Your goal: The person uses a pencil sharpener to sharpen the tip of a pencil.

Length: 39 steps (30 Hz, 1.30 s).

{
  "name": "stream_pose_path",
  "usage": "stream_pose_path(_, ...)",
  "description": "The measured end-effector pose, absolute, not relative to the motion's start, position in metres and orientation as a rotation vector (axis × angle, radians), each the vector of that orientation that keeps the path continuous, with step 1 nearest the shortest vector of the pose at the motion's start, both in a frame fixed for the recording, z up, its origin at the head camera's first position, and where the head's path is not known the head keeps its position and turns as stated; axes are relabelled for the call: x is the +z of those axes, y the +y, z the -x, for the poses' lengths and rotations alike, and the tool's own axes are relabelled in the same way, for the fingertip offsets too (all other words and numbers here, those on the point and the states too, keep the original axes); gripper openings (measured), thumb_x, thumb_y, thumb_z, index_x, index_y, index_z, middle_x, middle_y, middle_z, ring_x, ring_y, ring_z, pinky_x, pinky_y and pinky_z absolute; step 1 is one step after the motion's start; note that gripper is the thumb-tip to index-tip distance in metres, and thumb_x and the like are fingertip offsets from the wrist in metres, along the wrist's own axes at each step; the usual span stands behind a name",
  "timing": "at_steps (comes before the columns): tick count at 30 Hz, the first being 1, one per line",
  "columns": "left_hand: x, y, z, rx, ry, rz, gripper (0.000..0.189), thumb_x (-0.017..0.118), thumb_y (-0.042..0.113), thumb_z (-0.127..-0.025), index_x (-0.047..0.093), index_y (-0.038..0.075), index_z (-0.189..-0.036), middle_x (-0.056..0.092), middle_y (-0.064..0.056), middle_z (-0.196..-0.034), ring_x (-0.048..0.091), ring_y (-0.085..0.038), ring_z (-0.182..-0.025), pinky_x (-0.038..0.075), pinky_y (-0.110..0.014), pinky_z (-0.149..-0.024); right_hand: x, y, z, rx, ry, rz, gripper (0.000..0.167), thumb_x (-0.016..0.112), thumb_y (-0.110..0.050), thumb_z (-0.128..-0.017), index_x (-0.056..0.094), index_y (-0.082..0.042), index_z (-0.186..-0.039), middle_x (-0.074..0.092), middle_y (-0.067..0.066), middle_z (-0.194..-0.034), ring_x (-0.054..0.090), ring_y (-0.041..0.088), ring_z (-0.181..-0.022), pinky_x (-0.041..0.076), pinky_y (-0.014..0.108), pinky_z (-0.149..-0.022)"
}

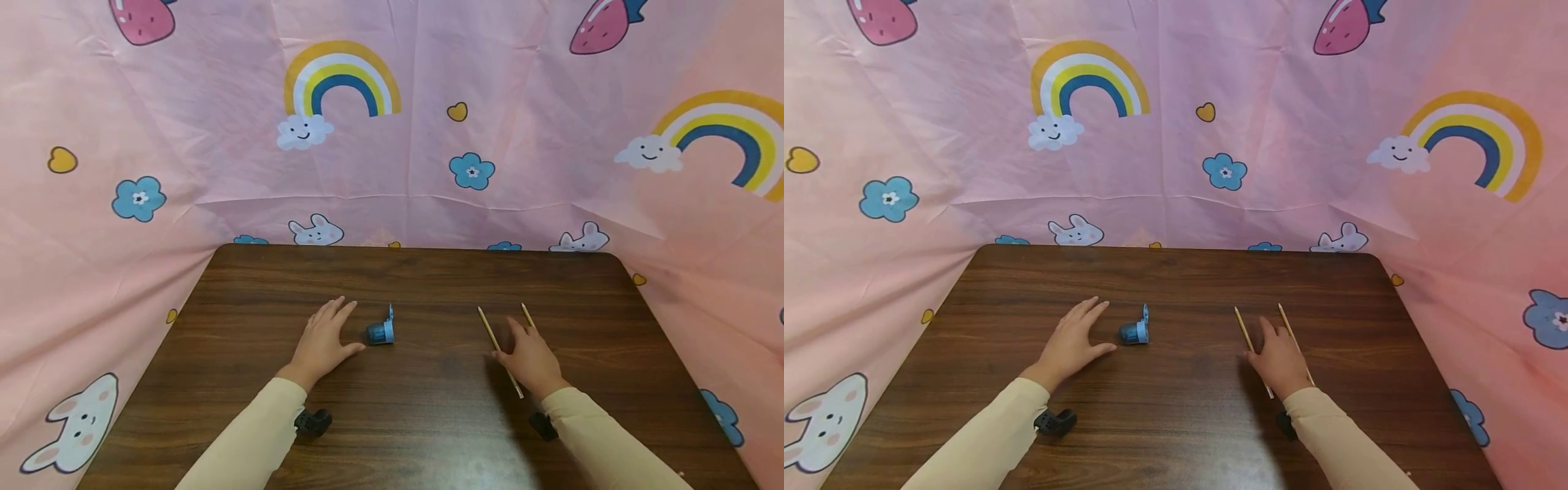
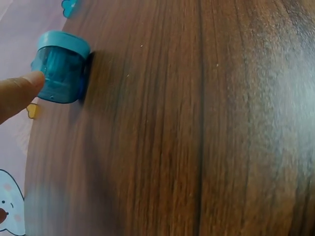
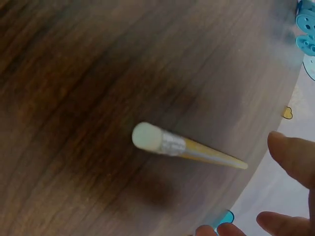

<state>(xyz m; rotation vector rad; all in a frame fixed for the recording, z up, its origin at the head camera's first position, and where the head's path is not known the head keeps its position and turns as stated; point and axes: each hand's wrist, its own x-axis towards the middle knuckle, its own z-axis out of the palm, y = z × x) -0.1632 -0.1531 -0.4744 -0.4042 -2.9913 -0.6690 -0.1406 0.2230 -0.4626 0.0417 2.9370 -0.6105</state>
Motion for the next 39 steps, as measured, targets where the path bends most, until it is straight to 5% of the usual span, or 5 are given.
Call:
stream_pose_path(15,-0.482,-0.134,0.164,-0.735,-2.979,0.52,0.074,0.082,0.032,-0.078,0.05,0.013,-0.141,0.045,-0.014,-0.145,0.039,-0.036,-0.135,0.034,-0.06,-0.107,-0.464,0.224,0.137,-0.598,2.896,-0.03,0.066,0.073,-0.03,-0.086,0.049,0.007,-0.134,0.055,0.031,-0.125,0.052,0.049,-0.114,0.048,0.06,-0.086)
stream_pose_path(30,-0.49,-0.118,0.162,-0.739,-2.953,0.578,0.065,0.082,0.029,-0.078,0.056,0.012,-0.135,0.055,-0.011,-0.134,0.05,-0.033,-0.126,0.041,-0.054,-0.103,-0.469,0.225,0.137,-0.619,2.888,-0.024,0.043,0.077,-0.023,-0.081,0.064,0.004,-0.112,0.067,0.009,-0.088,0.065,0.028,-0.078,0.053,0.046,-0.064)
stream_pose_path(39,-0.492,-0.113,0.167,-0.746,-2.967,0.576,0.06,0.08,0.028,-0.08,0.058,0.013,-0.133,0.058,-0.008,-0.131,0.053,-0.03,-0.122,0.042,-0.051,-0.103,-0.472,0.222,0.142,-0.609,2.9,0.016,0.035,0.076,-0.02,-0.081,0.068,0.003,-0.106,0.069,0.011,-0.09,0.066,0.029,-0.081,0.053,0.05,-0.074)
